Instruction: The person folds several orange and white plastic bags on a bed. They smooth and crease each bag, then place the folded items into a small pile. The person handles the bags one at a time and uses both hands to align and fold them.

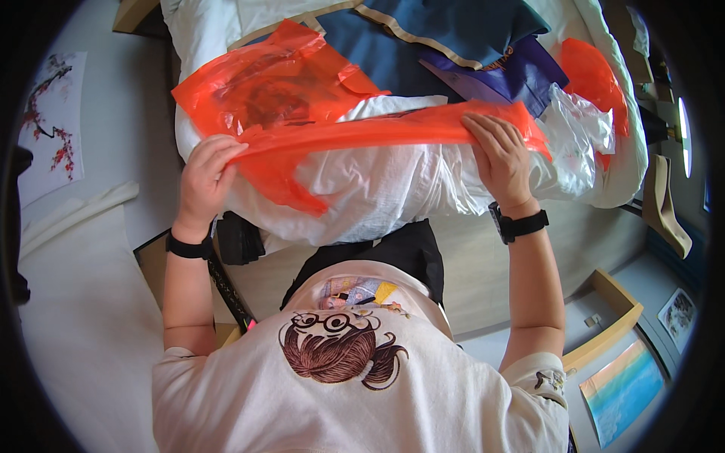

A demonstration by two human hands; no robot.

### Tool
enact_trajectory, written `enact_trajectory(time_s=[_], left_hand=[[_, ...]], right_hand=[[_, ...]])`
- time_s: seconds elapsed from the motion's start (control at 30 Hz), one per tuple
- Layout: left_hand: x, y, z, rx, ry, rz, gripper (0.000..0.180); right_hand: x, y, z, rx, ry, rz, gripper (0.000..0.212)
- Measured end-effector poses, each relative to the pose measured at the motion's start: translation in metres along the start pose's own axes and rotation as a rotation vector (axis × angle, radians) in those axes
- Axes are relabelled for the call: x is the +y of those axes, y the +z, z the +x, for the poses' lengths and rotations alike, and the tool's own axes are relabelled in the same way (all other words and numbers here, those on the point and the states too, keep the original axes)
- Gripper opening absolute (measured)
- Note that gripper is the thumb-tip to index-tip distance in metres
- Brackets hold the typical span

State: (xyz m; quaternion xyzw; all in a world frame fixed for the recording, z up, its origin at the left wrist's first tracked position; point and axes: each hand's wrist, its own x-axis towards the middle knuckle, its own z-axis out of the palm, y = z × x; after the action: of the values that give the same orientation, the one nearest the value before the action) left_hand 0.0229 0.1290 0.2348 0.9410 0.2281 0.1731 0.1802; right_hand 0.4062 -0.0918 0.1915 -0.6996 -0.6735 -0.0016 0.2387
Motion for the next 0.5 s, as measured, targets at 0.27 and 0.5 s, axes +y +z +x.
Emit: enact_trajectory(time_s=[0.27,0.5], left_hand=[[-0.026,0.086,-0.087,-0.110,-0.042,0.018,0.031],[-0.020,0.111,-0.096,-0.271,-0.127,0.006,0.036]], right_hand=[[-0.014,0.080,-0.086,-0.270,0.054,0.105,0.033],[-0.034,0.090,-0.096,-0.402,0.154,0.145,0.042]])
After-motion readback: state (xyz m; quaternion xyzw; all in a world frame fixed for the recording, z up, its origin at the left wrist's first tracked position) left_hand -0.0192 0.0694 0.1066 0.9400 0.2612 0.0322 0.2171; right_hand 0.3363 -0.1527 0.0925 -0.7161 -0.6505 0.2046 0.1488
